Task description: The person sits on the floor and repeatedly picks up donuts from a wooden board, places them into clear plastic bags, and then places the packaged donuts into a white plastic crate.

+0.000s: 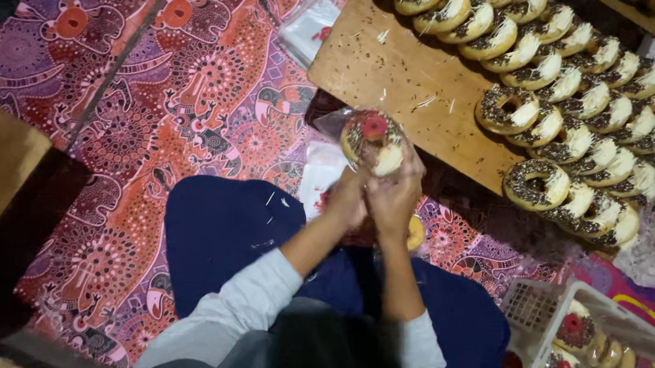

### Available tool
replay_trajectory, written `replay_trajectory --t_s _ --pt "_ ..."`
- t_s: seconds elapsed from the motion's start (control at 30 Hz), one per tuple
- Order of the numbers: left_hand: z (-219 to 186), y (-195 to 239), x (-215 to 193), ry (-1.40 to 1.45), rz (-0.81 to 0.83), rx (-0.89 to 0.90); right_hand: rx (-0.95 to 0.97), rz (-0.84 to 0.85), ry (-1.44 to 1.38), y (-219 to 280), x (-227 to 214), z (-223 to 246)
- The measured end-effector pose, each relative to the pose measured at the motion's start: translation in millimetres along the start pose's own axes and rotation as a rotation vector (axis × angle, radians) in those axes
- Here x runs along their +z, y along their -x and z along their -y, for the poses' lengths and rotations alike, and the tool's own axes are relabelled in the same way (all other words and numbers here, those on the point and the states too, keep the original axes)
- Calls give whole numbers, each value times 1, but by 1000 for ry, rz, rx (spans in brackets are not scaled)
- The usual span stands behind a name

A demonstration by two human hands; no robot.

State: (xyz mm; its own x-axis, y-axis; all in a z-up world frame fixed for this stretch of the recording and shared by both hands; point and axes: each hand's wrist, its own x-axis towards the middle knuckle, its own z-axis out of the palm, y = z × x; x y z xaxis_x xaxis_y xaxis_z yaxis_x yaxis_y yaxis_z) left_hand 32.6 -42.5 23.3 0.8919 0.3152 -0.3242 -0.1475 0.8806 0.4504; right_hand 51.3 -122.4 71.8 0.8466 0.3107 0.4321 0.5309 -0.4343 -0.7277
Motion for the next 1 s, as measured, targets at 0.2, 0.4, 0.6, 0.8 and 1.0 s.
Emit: replay_trajectory --t_s 0.2,0.4,0.6,0.8,1.0 --pt "-20 79 -2 -1425 -278 1244 -81 15 95 3 4 -14" --pt "-39 89 -22 -1610 75 870 -161 100 135 24 18 -7" --pt "-79 118 -44 -1697 346 1232 183 330 -519 43 27 -15" --pt "-120 164 -77 -1566 71 1209 346 819 -922 66 38 37" --pt "-126 221 -119 -956 -365 739 243 862 -237 87 25 111"
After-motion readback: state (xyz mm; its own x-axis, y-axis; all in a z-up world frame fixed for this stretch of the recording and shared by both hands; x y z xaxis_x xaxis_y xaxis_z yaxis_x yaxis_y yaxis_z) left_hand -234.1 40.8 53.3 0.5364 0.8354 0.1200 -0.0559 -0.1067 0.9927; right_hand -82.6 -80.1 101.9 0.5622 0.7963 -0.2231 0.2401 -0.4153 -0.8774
